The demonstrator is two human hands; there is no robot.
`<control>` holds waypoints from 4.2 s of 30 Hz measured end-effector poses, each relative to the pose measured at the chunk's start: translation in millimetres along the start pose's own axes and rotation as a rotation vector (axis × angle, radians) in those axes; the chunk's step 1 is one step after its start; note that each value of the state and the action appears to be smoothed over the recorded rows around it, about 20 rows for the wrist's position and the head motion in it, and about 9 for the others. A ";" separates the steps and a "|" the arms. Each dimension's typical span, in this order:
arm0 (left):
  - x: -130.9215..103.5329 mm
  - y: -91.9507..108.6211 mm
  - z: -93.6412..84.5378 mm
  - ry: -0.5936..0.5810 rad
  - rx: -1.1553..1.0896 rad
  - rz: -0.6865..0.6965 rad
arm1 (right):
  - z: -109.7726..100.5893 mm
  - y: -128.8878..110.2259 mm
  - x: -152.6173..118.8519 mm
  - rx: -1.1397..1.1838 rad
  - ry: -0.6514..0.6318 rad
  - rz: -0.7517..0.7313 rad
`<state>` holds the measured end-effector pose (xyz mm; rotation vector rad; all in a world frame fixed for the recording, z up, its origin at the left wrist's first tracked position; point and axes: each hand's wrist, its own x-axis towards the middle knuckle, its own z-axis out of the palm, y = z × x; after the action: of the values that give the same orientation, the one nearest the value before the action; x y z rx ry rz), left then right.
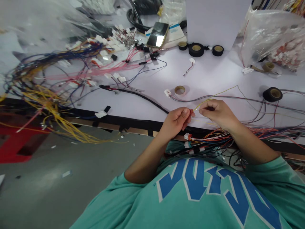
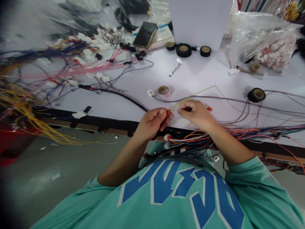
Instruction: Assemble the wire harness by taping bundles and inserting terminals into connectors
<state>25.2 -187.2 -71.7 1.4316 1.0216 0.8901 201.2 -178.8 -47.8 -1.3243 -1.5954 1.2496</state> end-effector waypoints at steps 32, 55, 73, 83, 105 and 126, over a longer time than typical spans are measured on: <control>-0.2 -14.3 -1.0 -0.027 0.817 0.491 | -3.1 5.3 -0.8 -0.421 -0.099 -0.477; -0.8 -12.5 -0.2 -0.003 0.840 0.488 | 1.1 5.3 0.4 -0.285 -0.148 -0.261; 2.2 -14.5 -0.1 -0.034 0.751 0.402 | -7.9 3.2 7.4 -0.094 -0.258 -0.049; -2.2 -5.8 0.3 0.027 0.503 0.324 | -41.6 18.8 24.5 0.662 0.089 0.283; 4.3 -5.8 4.8 -0.101 -0.299 -0.073 | -19.4 23.3 21.1 -0.384 -0.181 -0.412; 3.7 -3.0 5.1 0.005 -0.384 0.093 | -38.6 -11.0 15.3 -0.488 -0.550 0.153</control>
<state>30.9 -185.5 -75.3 1.1576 0.7424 1.0920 230.4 -154.9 -27.2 -1.4928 -2.3354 1.4604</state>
